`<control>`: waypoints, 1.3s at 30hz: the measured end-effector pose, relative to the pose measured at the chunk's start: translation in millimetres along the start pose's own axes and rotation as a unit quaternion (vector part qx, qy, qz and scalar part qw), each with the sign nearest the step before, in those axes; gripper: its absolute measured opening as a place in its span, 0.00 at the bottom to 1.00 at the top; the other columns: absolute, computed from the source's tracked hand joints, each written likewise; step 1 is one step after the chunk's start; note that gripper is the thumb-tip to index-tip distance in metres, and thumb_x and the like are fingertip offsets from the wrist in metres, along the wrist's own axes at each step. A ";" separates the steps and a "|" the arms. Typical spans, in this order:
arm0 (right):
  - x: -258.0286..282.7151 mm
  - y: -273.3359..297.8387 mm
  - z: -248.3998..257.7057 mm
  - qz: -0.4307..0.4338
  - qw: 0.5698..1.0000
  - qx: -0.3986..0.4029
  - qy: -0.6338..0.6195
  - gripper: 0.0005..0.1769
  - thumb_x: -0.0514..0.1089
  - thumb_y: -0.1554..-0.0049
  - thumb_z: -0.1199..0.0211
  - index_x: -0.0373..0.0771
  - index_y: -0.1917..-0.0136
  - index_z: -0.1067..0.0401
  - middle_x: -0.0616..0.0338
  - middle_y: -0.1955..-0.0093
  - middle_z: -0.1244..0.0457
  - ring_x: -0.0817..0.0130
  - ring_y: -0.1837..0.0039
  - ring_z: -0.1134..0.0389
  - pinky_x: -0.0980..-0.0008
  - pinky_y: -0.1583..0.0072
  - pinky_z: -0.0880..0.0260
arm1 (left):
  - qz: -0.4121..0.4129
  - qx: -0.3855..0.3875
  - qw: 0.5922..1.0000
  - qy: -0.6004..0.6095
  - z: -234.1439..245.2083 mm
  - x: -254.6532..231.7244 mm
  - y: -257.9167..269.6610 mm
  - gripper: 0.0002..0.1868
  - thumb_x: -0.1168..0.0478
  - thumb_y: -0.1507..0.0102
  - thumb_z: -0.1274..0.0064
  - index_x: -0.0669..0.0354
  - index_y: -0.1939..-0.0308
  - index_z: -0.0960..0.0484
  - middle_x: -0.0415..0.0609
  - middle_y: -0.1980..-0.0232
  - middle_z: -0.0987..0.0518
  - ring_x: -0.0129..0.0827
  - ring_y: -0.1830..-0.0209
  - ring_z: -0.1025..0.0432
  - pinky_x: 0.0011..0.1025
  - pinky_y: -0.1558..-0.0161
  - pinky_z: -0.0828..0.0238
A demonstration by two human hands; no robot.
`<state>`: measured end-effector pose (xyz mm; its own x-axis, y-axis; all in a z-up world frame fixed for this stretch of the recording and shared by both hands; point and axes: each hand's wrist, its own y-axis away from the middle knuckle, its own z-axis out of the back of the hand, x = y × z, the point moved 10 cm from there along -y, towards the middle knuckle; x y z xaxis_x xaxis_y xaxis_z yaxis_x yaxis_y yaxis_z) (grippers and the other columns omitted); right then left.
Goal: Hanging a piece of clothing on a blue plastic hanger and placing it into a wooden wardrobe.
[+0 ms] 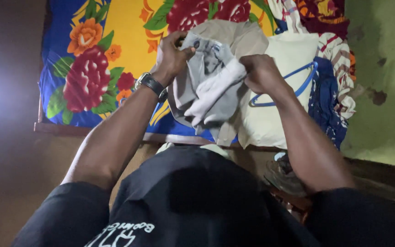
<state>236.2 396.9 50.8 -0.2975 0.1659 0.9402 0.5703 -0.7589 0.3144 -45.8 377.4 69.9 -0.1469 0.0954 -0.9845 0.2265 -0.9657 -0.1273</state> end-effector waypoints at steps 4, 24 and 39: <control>73.0 27.6 -44.4 0.020 0.987 0.029 0.157 0.14 0.30 0.47 0.37 0.30 0.46 0.25 0.52 0.57 0.33 0.66 0.54 0.37 0.62 0.53 0.39 | -0.052 -0.022 0.998 -0.015 -1.9 4.5 -3.1 0.23 0.72 0.46 0.31 0.70 0.49 0.21 0.49 0.57 0.22 0.30 0.58 0.29 0.31 0.55 0.27; 156.2 59.0 -123.6 0.272 0.856 0.064 0.435 0.27 0.30 0.60 0.31 0.37 0.45 0.26 0.52 0.47 0.33 0.46 0.43 0.34 0.55 0.39 0.32 | 0.069 0.013 0.988 0.139 -22.9 7.3 63.7 0.26 0.75 0.45 0.36 0.66 0.44 0.24 0.44 0.59 0.20 0.23 0.60 0.26 0.22 0.57 0.26; 142.9 60.5 -107.3 0.250 0.914 0.042 0.316 0.17 0.24 0.56 0.34 0.36 0.53 0.27 0.54 0.48 0.32 0.53 0.40 0.31 0.60 0.41 0.31 | 0.133 0.000 0.979 0.155 -2.4 20.6 79.2 0.17 0.74 0.46 0.32 0.66 0.56 0.20 0.42 0.63 0.20 0.21 0.65 0.27 0.20 0.62 0.27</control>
<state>146.0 307.2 190.0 -0.3509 -0.6059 0.7140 0.8048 -0.5850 -0.1009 -28.6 303.5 39.2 0.2158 -0.0916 -0.9721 0.2171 -0.9662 0.1392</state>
